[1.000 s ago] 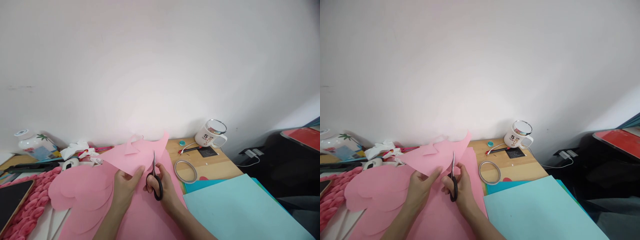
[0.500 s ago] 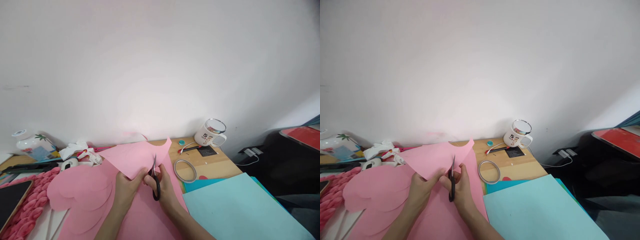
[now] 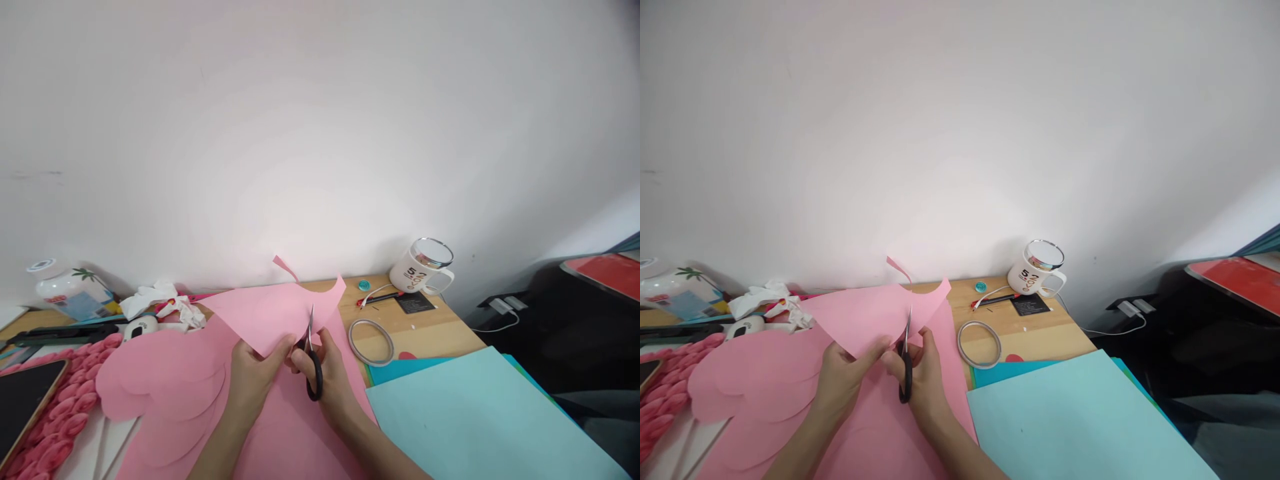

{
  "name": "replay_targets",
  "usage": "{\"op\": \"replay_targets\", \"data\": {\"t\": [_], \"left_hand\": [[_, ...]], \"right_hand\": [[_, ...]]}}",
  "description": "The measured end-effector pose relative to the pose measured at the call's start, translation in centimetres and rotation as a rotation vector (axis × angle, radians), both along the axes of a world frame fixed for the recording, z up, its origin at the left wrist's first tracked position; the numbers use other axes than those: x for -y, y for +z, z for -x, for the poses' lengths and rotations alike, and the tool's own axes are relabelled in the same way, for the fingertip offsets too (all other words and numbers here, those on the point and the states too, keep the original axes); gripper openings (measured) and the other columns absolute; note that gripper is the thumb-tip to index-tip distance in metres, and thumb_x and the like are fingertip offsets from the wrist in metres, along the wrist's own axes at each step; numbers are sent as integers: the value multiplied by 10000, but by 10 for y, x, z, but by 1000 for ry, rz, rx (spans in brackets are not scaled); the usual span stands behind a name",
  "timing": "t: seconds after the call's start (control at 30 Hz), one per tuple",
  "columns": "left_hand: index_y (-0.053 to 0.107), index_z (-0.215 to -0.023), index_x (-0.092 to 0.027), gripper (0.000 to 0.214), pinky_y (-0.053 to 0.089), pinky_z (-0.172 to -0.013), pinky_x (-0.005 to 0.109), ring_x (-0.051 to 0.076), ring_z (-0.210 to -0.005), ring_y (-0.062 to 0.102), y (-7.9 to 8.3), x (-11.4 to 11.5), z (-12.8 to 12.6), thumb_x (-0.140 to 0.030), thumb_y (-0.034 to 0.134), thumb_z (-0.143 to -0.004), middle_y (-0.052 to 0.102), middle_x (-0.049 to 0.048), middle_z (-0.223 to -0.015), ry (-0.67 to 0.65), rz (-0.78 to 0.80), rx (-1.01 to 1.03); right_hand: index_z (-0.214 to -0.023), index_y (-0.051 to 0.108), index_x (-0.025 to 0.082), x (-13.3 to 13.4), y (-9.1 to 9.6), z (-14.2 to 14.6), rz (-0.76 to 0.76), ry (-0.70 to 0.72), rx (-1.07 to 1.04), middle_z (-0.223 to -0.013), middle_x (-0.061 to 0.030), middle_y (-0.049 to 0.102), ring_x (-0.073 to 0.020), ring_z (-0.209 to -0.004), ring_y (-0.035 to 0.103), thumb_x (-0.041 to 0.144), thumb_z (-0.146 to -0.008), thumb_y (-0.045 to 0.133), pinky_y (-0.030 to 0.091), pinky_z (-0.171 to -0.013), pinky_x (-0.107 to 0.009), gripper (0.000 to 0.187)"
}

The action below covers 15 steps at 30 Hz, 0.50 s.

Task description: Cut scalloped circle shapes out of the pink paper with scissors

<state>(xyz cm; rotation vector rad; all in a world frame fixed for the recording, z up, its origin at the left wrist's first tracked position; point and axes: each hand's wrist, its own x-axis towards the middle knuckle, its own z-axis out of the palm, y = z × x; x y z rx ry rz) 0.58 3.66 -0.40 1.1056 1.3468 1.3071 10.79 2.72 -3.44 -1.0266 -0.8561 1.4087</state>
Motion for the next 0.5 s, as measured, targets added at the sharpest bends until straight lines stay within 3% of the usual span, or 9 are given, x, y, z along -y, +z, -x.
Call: {"op": "replay_targets", "data": {"t": [0.3,0.5], "left_hand": [[647,-644,-129,191,488,-526,235,170,-579,616,-3,-2,3,-284,723,-561,674,8,-589,25,19,31],[611,-618,-136,173,463,-472,204,122,-497,569,-1,-1,1,-267,717,-580,635,-22,-534,36,15,80]], "right_hand": [[-843,369,209,2,4,0,3,-1,28,-509,81,472,-110,-472,416,284,-638,685,308,-467,-228,384],[-829,365,205,1,2,1,-8,-7,44,-473,89,477,-98,-444,407,302,-639,684,331,-464,-230,384]]}}
